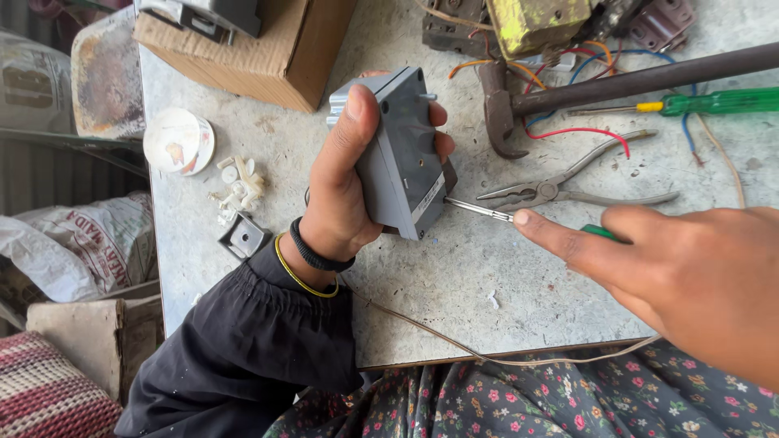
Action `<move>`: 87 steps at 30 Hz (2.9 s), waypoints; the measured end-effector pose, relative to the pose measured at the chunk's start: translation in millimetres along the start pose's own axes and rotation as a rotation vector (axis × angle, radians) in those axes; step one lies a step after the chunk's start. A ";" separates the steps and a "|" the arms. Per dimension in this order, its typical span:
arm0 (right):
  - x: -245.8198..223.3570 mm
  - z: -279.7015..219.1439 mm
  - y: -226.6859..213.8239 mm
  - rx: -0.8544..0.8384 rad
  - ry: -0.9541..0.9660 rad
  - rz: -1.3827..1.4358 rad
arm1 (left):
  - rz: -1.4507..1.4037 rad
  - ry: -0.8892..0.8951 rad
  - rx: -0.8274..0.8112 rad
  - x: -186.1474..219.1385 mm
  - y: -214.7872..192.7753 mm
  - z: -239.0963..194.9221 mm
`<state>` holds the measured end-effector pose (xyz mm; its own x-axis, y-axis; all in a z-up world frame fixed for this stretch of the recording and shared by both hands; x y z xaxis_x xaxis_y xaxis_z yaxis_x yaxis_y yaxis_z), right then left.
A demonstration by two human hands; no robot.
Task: The person uses a screwdriver to loosen and tighten screws on a gray electrical socket while holding it in their left hand. They rotate the socket to access different sides and occasionally use pliers to adjust wires. The task involves repeated screw manipulation without visible final assembly or testing.
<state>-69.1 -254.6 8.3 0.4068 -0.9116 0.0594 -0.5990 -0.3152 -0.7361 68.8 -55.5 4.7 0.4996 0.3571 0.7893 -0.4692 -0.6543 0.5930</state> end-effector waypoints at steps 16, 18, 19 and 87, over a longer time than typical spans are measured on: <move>-7.7 1.5 22.6 0.015 -0.459 1.814 | 0.113 0.064 -0.060 6.5 4.1 -7.1; -2.8 6.1 38.5 -0.019 -0.177 1.667 | 0.085 0.042 -0.045 3.9 4.3 -5.2; 3.1 5.5 46.7 -0.030 -0.005 1.585 | 0.067 0.027 -0.027 2.2 3.6 -4.4; 35.6 48.4 58.3 -0.095 -0.201 1.341 | 0.178 0.223 0.090 11.8 -4.1 -15.9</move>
<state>-56.1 -292.6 -65.1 -0.4338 -0.4777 -0.7640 -0.6518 0.7518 -0.1000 65.1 -38.0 14.1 0.2380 0.3626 0.9010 -0.4635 -0.7728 0.4335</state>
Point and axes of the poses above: each hand's wrist, its own z-axis towards the middle knuckle, its own y-axis out of the palm, x = y × z, the point moved 8 cm from there along z, towards the middle knuckle, and after that the axes turned 9 degrees about -y, right-handed, at the moved point
